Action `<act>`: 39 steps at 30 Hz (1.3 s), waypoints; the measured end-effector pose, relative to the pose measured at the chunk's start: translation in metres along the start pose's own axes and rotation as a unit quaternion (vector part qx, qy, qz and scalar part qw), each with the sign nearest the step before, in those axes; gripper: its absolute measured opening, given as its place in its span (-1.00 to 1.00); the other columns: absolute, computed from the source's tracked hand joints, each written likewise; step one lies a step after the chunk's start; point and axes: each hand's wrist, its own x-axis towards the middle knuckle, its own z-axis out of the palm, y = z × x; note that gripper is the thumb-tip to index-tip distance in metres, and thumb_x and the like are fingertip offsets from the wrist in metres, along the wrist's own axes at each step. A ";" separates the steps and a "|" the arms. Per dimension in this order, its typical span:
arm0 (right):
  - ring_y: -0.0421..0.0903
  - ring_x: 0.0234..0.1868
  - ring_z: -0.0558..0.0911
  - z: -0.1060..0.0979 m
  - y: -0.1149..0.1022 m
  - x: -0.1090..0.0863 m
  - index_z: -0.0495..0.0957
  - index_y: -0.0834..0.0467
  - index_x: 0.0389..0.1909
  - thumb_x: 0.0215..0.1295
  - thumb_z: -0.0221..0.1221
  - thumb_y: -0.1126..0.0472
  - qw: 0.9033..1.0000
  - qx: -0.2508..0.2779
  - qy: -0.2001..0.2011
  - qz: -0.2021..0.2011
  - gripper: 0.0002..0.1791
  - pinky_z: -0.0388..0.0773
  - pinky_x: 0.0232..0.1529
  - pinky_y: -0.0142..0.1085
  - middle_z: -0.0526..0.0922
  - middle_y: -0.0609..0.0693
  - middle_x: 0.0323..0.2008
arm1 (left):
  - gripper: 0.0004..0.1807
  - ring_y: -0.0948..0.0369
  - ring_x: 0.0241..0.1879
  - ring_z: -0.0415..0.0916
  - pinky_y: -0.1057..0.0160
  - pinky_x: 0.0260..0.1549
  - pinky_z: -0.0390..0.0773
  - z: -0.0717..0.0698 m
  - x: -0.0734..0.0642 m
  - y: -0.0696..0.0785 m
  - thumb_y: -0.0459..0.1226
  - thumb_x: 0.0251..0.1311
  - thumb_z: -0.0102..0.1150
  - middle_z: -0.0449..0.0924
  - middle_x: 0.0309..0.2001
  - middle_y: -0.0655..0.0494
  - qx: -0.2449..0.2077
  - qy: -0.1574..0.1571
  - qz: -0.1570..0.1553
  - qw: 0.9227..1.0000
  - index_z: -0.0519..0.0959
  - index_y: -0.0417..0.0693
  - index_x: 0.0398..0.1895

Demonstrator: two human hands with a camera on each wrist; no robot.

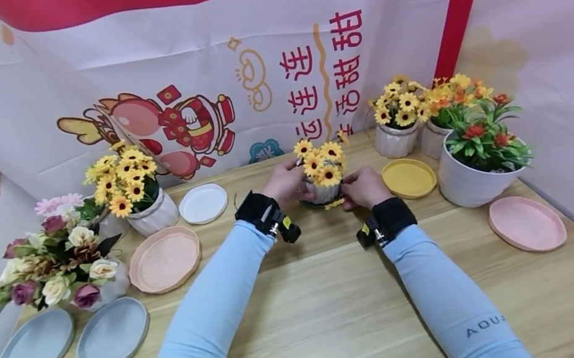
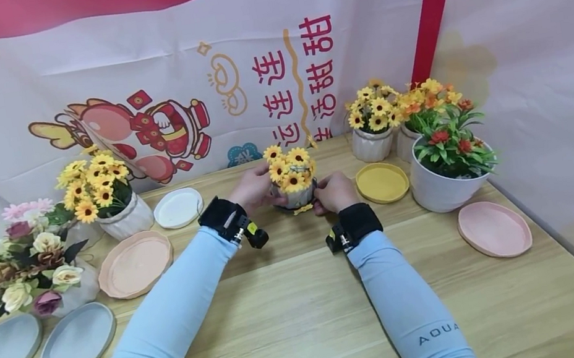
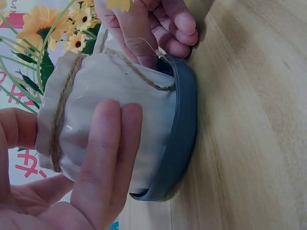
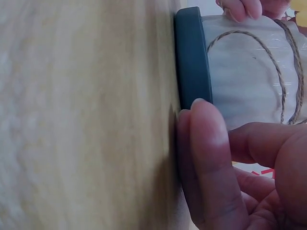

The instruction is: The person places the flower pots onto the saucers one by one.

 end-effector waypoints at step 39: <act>0.26 -0.51 0.57 -0.060 0.039 -0.064 0.56 0.37 -0.55 0.15 0.06 0.57 0.829 -0.501 0.126 -0.217 -0.83 0.56 -0.55 0.19 0.55 0.27 -0.59 | -0.78 0.16 -0.52 0.62 0.30 -0.51 0.69 -0.059 -0.164 -0.041 -0.22 0.35 0.22 0.68 -0.35 0.06 0.259 0.011 0.184 0.948 0.71 -0.21 -0.16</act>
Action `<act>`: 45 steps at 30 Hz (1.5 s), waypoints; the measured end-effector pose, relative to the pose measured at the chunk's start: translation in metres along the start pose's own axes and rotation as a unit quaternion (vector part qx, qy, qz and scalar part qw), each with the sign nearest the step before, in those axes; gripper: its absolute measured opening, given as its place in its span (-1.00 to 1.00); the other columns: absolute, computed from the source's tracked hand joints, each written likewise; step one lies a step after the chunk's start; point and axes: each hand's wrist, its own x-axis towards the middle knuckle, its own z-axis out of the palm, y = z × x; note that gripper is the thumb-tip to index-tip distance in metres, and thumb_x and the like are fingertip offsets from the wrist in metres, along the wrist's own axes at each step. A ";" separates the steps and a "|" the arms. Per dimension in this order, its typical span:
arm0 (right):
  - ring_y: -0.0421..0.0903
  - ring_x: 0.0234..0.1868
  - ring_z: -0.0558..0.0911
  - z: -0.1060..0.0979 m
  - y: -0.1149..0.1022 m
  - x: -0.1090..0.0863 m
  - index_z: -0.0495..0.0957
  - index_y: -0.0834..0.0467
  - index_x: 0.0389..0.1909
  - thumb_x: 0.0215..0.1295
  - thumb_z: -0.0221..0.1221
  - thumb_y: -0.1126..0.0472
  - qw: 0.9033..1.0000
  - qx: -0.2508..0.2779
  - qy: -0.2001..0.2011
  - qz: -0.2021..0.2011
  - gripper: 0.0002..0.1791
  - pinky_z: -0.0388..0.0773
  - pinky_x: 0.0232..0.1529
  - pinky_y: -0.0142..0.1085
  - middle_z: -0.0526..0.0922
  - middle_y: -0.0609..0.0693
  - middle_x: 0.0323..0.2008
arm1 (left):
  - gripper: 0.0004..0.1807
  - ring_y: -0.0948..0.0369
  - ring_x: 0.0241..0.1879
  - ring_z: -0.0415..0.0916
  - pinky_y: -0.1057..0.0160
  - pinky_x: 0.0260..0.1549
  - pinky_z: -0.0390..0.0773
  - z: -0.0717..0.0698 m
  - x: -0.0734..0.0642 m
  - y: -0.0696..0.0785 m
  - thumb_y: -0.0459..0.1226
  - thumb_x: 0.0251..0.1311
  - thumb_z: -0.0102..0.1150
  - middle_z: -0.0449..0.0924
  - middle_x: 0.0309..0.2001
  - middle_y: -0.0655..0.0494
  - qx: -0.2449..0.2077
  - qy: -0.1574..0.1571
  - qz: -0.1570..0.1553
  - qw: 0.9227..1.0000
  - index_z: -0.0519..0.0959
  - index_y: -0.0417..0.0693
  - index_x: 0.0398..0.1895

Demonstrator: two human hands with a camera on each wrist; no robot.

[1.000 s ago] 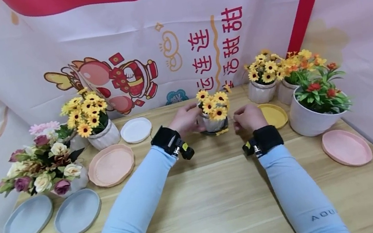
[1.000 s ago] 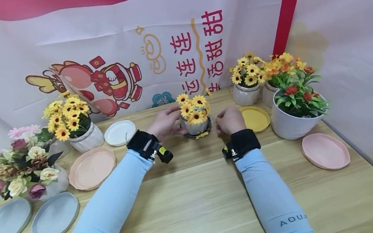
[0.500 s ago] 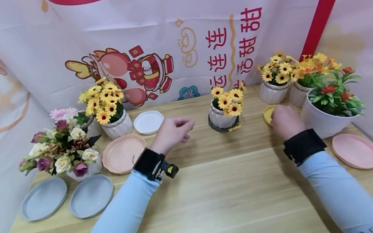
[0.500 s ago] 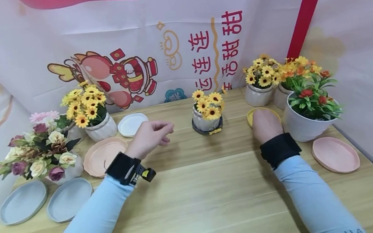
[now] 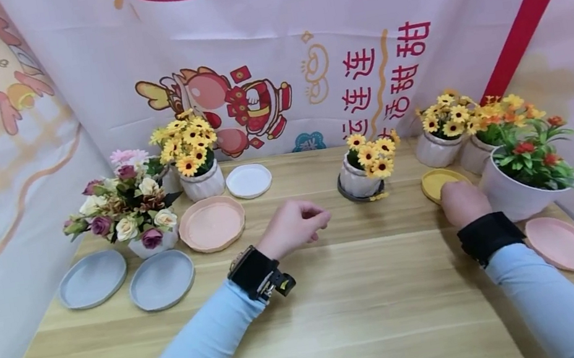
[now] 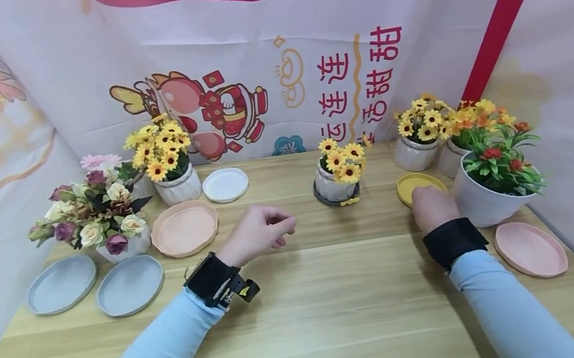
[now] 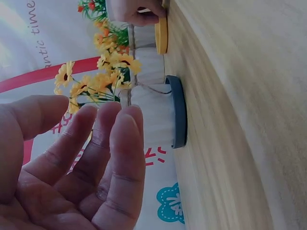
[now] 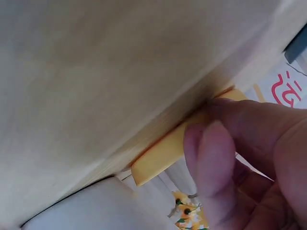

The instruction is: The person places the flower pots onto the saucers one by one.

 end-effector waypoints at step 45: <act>-0.09 -0.56 0.58 -0.018 -0.207 -0.020 0.66 0.16 -0.56 0.07 0.23 0.59 0.954 0.027 0.057 -0.294 -0.74 0.56 -0.65 -0.25 0.55 0.01 -0.56 | -0.69 0.12 -0.48 0.67 0.25 -0.43 0.74 -0.053 0.016 -0.030 -0.18 0.37 0.18 0.72 -0.32 -0.04 -0.025 0.059 -0.103 0.993 0.68 -0.26 -0.04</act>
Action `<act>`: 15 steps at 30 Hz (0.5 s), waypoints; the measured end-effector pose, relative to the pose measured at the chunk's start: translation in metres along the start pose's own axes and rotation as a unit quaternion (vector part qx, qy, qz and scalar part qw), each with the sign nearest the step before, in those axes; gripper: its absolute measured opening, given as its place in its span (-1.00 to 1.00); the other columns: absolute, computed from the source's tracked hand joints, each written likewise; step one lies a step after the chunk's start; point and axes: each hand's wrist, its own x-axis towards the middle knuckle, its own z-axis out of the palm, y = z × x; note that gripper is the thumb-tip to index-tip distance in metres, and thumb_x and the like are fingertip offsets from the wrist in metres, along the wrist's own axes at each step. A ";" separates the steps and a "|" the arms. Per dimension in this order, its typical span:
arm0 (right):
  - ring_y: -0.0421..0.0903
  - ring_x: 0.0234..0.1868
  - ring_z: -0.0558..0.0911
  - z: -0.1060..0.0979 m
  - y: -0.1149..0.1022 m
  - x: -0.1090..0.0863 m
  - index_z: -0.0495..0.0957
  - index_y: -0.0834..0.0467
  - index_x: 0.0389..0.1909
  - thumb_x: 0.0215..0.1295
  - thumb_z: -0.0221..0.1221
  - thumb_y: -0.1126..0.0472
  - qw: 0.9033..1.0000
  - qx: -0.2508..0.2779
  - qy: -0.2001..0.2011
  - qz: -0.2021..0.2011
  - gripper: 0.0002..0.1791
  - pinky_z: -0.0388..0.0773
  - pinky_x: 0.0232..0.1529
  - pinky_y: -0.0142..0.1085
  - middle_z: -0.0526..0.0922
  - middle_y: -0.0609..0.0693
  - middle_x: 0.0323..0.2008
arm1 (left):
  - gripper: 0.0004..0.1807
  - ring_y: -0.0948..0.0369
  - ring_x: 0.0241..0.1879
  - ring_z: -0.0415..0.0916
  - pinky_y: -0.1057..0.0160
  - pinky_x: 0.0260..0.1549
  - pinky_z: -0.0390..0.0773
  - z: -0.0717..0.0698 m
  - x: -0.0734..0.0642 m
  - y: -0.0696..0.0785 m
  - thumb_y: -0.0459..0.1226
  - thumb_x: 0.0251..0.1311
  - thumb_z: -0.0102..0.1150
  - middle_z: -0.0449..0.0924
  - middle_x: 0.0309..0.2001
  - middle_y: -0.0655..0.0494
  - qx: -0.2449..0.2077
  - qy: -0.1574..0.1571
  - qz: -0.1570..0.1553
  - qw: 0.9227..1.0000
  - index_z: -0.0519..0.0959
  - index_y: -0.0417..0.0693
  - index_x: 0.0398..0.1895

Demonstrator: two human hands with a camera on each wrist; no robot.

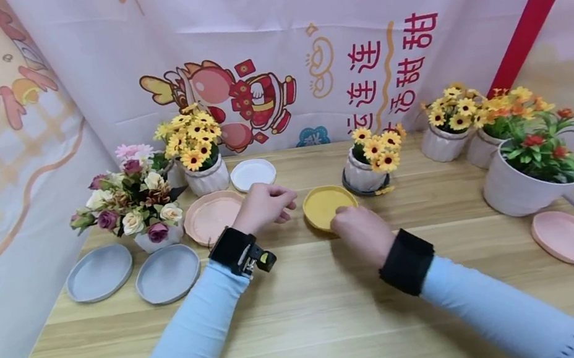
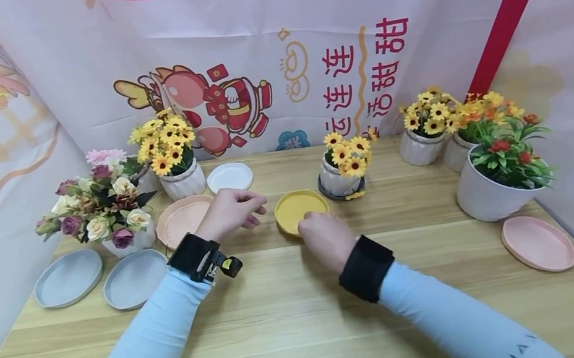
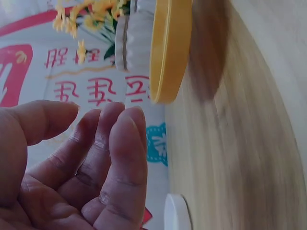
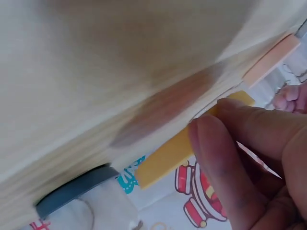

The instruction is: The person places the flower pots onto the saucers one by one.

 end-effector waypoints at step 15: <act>-0.03 -0.45 0.64 0.034 0.027 0.077 0.69 0.22 -0.44 0.19 0.14 0.57 0.998 0.008 -0.042 0.036 -0.76 0.66 -0.48 -0.18 0.65 0.11 -0.44 | -0.66 -0.11 -0.29 0.67 0.23 -0.40 0.75 -0.010 0.014 -0.018 -0.20 0.39 0.13 0.70 -0.26 -0.07 -0.040 0.040 -0.059 0.997 0.64 -0.24 0.07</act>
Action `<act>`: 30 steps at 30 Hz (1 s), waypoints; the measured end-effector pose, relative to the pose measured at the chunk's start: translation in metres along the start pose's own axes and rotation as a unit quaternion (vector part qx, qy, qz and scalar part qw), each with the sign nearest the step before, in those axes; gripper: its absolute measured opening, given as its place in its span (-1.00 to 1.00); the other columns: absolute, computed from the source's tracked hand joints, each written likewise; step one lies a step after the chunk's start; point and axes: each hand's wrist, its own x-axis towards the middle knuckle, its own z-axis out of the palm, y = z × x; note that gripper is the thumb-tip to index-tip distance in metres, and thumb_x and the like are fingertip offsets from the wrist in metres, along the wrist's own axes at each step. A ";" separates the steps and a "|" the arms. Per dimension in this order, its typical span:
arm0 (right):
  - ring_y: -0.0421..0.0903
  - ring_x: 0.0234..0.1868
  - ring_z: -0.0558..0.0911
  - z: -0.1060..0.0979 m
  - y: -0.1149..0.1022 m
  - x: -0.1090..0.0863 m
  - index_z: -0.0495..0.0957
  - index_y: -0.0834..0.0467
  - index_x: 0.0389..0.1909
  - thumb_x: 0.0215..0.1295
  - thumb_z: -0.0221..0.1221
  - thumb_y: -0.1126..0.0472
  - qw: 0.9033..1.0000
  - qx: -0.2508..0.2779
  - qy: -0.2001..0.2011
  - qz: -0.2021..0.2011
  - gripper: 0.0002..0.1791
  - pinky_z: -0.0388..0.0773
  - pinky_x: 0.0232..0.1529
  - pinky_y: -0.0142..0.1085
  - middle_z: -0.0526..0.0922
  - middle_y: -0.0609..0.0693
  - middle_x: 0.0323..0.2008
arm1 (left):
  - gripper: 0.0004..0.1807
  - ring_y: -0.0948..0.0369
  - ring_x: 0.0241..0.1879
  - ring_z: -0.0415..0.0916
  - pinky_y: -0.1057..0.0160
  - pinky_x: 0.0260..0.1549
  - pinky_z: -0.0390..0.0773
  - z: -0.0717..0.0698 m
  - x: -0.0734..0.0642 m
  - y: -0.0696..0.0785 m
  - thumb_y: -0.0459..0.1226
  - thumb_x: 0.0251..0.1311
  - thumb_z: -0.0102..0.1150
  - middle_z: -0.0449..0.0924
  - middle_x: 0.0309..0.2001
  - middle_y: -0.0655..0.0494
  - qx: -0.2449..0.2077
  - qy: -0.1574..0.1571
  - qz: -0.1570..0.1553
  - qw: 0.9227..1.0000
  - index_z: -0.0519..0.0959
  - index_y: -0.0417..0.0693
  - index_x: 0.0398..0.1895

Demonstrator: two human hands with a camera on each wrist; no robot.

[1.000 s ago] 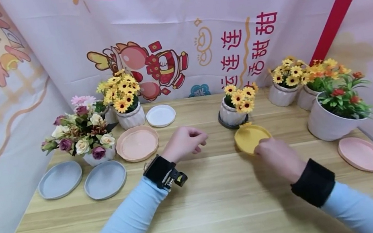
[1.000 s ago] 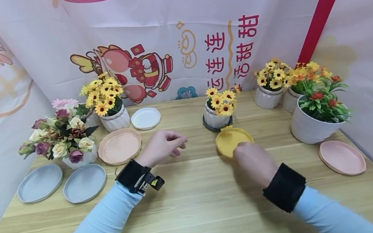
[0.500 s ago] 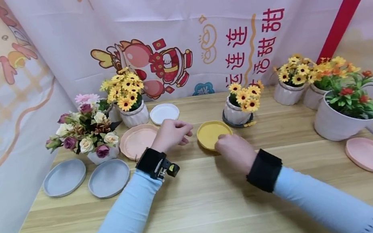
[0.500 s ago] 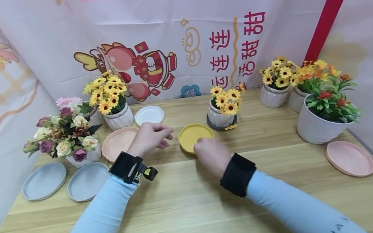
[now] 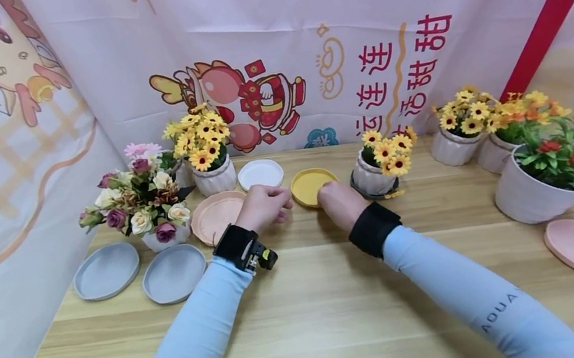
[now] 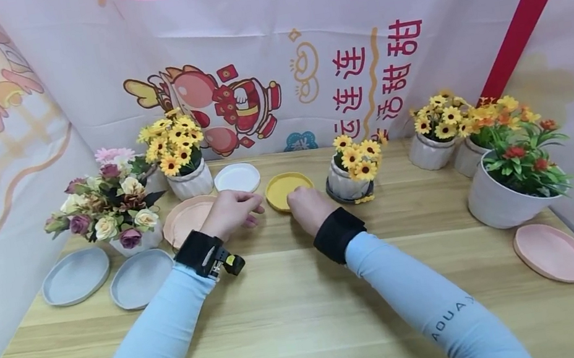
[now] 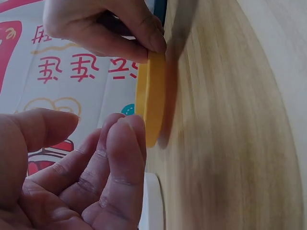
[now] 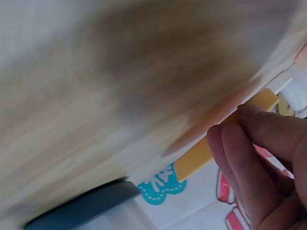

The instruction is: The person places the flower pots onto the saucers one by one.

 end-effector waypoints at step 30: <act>0.02 -0.34 0.65 0.015 0.042 0.028 0.58 0.29 -0.37 0.42 0.06 0.17 0.903 0.241 -0.066 0.350 -0.72 0.45 0.18 -0.11 0.65 0.10 -0.54 | -0.62 0.04 -0.45 0.63 0.24 -0.44 0.74 -0.060 -0.001 0.008 -0.16 0.45 0.01 0.63 -0.16 -0.23 0.020 0.121 0.028 0.992 0.55 -0.25 0.12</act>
